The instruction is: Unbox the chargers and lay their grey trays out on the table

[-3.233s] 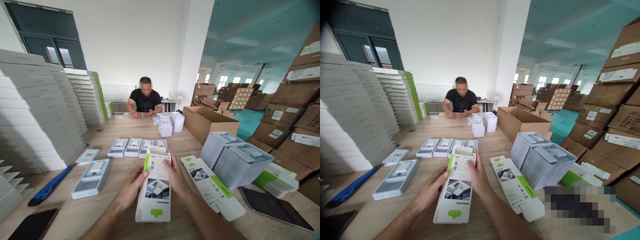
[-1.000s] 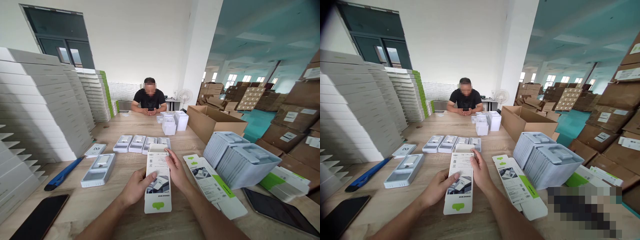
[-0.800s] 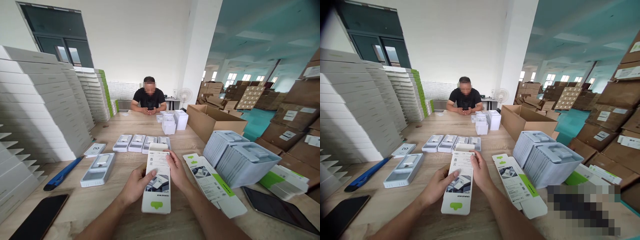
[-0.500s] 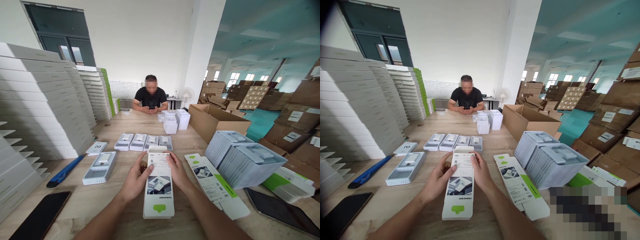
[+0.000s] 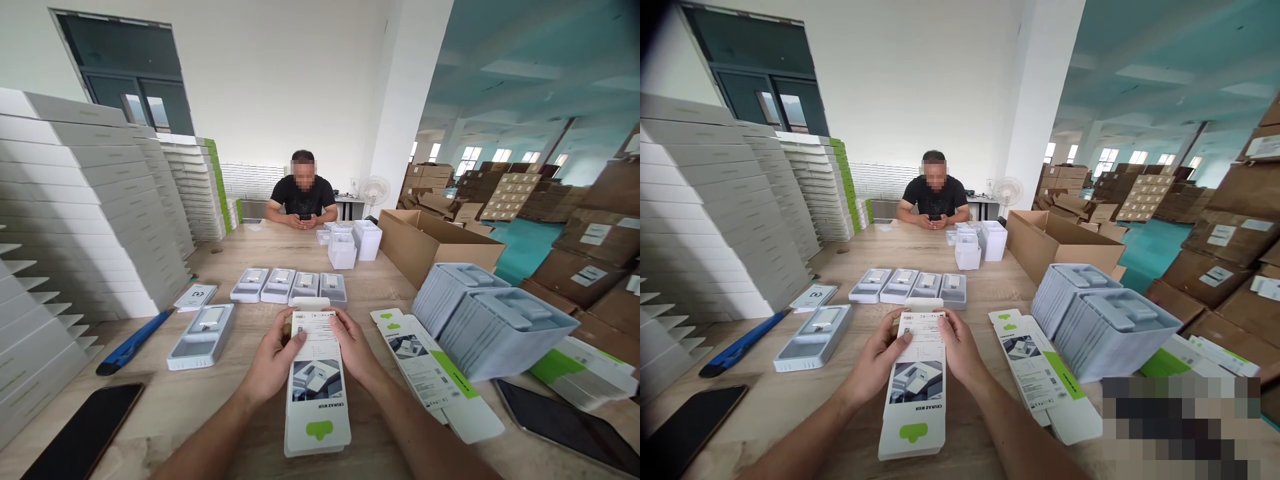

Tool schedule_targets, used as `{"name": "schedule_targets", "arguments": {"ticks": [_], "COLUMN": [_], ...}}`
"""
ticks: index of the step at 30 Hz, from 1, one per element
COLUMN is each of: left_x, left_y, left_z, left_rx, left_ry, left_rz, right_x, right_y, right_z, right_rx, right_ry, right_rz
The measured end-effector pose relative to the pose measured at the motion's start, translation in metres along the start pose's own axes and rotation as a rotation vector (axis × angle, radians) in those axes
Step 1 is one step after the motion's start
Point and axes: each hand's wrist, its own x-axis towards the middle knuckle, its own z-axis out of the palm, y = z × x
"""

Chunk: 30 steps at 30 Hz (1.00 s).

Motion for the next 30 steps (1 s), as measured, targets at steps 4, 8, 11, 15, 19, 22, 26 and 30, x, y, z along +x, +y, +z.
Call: {"name": "schedule_targets", "arguments": {"ticks": [4, 8, 11, 15, 19, 22, 26, 30], "left_x": [0.001, 0.0007, -0.0004, -0.001, -0.0012, -0.0013, -0.0003, -0.0004], "left_y": [0.0007, 0.0021, 0.0031, 0.0043, 0.0035, 0.002, 0.0003, 0.0008], "left_z": [-0.0011, -0.0029, -0.0031, -0.0019, -0.0017, -0.0024, -0.0036, -0.0041], "left_rx": [-0.048, -0.062, -0.061, -0.06, -0.068, -0.066, -0.058, -0.035], "left_ry": [0.009, 0.014, 0.006, -0.016, -0.029, -0.029, -0.032, -0.03], "left_rz": [0.014, 0.025, 0.03, 0.033, 0.033, 0.024, 0.023, 0.04], "right_x": [-0.0006, -0.0007, -0.0002, 0.001, 0.0018, 0.0017, 0.0015, 0.0021], "right_y": [-0.0001, -0.0008, -0.0003, 0.0015, 0.0026, 0.0014, 0.0002, 0.0025], "right_z": [0.0038, 0.0053, 0.0033, 0.0001, -0.0012, -0.0013, -0.0014, -0.0015], "right_rx": [0.025, 0.039, 0.021, -0.007, -0.046, -0.052, -0.037, -0.019], "right_ry": [-0.017, -0.027, -0.019, -0.005, 0.02, 0.025, 0.02, 0.013], "right_rz": [-0.011, -0.034, -0.044, -0.037, -0.046, -0.043, -0.017, -0.024]}}
